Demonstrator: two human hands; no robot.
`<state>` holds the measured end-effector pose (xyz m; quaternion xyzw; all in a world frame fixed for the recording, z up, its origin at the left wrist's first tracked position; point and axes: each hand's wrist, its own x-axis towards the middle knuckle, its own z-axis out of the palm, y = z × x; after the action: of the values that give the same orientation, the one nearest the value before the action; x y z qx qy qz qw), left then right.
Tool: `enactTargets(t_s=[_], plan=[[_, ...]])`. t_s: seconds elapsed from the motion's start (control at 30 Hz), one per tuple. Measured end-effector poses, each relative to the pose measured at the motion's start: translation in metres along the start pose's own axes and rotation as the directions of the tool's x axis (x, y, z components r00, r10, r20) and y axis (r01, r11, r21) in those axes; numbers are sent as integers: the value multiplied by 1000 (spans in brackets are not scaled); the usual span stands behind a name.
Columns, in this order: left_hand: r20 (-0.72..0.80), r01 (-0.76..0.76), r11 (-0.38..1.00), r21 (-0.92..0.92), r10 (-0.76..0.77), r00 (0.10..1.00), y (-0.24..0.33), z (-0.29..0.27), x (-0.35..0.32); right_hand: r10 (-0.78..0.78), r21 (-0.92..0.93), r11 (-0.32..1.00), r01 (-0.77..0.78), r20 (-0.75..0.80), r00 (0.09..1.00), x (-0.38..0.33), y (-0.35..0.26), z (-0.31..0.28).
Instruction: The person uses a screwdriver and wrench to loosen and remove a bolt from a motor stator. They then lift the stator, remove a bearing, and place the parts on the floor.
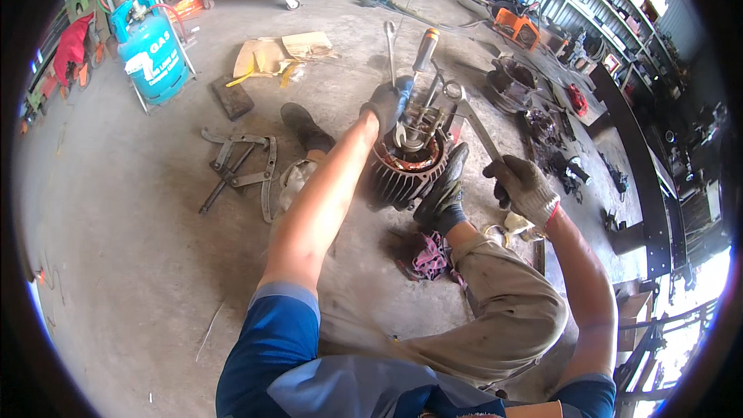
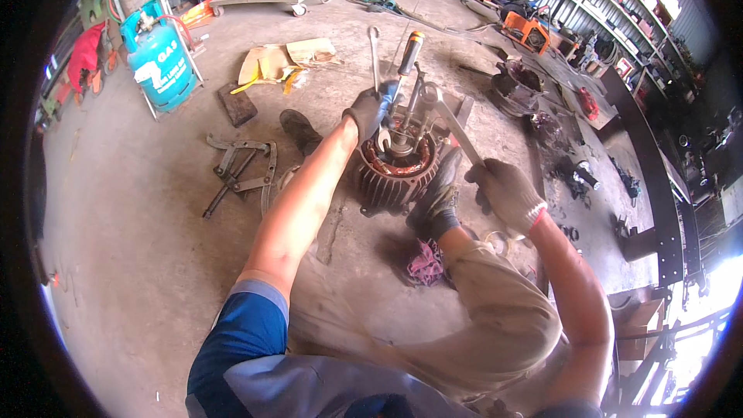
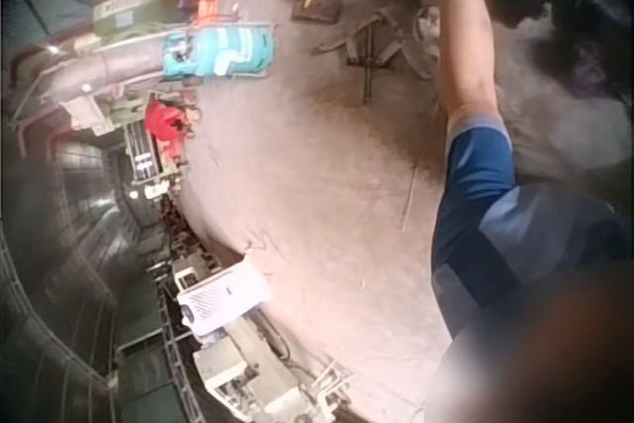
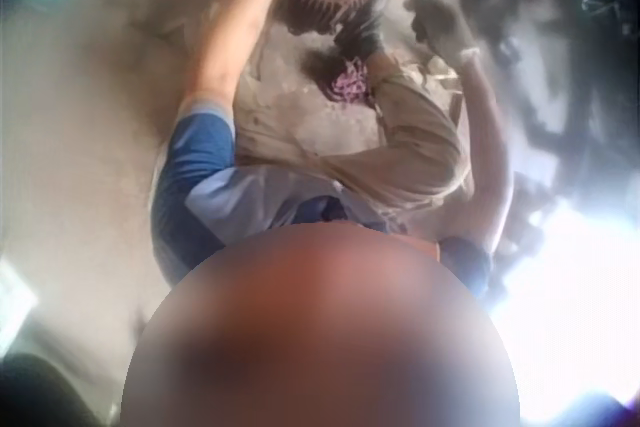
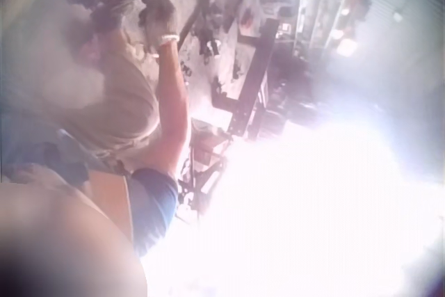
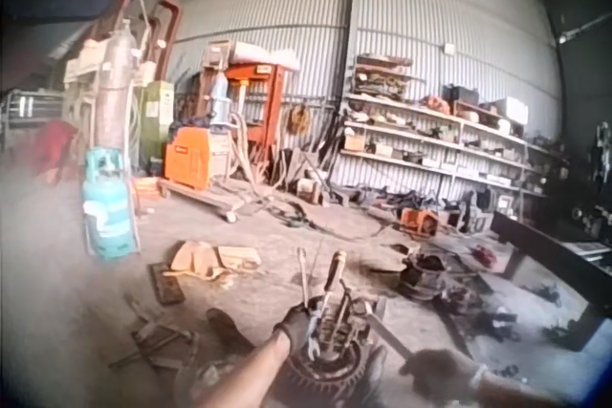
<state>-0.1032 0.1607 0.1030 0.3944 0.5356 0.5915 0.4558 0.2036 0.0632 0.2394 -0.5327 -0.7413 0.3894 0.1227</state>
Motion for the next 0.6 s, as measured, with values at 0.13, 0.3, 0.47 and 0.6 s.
enactTargets(t_s=[0.13, 0.3, 0.47, 0.6], plan=[[-50, -33, 999, 27, 34, 998, -15, 10, 3, -73, -103, 992, 73, 3, 997, 21, 8, -6], [-69, 14, 1000, 18, -13, 998, -13, 9, 2, -98, -190, 978, 89, -41, 994, 42, 8, -11], [-82, -21, 998, -62, 16, 997, -10, 13, -14, -157, -241, 959, 148, -17, 987, 63, 9, -21], [-121, 1, 988, -153, -19, 992, -4, 19, -26, -119, -269, 956, 118, 13, 993, 75, 13, -35]])
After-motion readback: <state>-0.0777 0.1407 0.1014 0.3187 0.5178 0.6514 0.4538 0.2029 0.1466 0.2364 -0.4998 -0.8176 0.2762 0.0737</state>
